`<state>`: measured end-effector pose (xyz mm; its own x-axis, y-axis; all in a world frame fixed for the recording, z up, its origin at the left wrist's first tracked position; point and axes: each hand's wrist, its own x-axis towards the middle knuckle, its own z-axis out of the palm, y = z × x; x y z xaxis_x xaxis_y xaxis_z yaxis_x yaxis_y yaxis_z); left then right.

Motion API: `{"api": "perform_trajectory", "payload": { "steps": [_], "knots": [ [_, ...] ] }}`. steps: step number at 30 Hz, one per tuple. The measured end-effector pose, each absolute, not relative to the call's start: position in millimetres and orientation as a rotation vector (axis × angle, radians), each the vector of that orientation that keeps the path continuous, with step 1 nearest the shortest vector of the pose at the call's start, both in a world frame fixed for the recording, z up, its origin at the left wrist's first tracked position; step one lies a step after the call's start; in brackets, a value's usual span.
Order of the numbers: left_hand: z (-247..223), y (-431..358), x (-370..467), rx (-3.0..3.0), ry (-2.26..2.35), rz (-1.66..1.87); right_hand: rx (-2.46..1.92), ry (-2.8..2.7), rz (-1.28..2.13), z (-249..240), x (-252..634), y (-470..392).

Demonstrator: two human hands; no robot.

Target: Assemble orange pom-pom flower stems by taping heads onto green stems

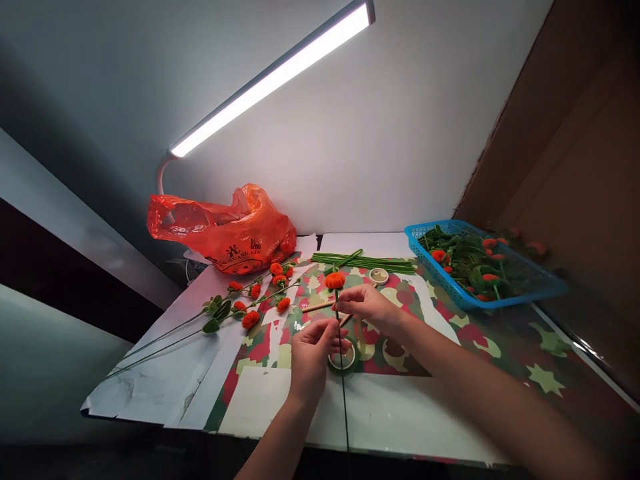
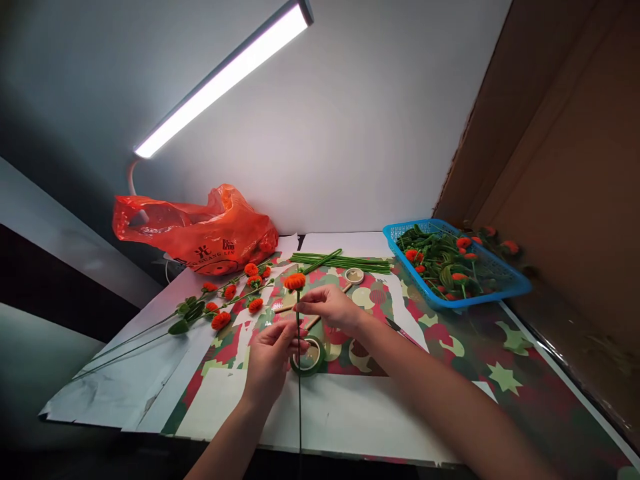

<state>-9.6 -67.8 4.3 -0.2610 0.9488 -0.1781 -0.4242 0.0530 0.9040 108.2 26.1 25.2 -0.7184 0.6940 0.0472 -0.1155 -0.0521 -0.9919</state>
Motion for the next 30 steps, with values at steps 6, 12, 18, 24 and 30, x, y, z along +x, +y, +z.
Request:
{"api": "perform_trajectory", "payload": {
  "steps": [6,12,18,24,30],
  "knots": [
    [23,-56,-15,0.712,1.152,1.456,-0.740,-1.638,1.687,43,113,26],
    [45,-40,-10,0.536,0.975,1.465,-0.687,-1.406,1.863,45,120,33],
    [41,-36,-9,0.530,0.813,1.400,-0.613,-1.334,1.998,40,121,37],
    [31,-37,-13,0.326,0.636,1.252,-0.677,-1.683,1.671,52,126,37],
    [28,-42,-13,0.801,1.050,1.417,-0.774,-1.730,1.498,48,123,37]
  ]
}}
